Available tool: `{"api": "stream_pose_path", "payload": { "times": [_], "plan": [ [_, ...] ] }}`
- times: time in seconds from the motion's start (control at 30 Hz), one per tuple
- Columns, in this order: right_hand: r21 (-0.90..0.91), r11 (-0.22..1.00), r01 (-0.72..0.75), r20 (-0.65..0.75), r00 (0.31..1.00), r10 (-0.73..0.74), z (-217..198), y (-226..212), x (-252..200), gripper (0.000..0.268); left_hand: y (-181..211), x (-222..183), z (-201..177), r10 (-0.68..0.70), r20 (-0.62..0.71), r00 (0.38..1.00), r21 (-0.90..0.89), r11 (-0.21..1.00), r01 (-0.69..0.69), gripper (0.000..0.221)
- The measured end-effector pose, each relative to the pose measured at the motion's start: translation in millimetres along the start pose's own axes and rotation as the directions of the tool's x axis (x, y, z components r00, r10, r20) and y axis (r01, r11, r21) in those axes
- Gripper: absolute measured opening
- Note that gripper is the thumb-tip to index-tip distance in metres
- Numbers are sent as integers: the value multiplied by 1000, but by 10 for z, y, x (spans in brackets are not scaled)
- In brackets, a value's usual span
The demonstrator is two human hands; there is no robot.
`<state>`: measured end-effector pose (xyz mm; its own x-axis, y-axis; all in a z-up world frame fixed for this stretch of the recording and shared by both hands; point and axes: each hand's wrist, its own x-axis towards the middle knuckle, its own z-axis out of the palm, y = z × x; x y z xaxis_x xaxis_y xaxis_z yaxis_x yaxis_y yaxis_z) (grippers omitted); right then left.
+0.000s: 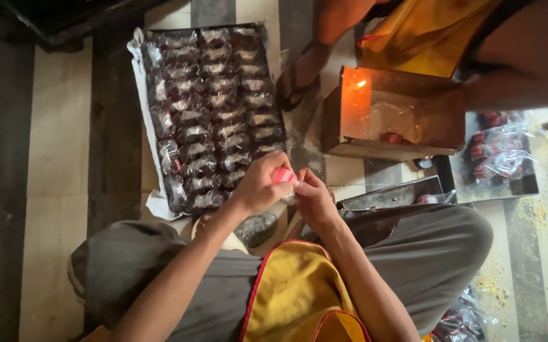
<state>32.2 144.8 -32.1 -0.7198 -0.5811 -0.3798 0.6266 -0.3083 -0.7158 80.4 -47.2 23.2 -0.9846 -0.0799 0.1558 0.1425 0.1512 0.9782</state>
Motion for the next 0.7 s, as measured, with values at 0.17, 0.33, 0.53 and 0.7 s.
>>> {"api": "stream_pose_path", "payload": {
  "times": [0.17,0.33,0.53,0.7],
  "plan": [
    [171,966,-196,-17,979,202,-25,103,77,9,-19,58,-109,-287,137,948,-59,953,297,22],
    [-319,945,71,-70,993,-98,-73,63,58,24,-152,64,28,-612,-24,791,-315,755,575,30],
    [-791,259,554,490,828,-273,375,-254,234,73,-146,181,-62,-780,-61,622,-699,479,532,57],
    [-944,148,294,259,941,-218,26,-261,846,56,168,280,-230,-655,-296,695,-381,748,543,80]
  ]
}}
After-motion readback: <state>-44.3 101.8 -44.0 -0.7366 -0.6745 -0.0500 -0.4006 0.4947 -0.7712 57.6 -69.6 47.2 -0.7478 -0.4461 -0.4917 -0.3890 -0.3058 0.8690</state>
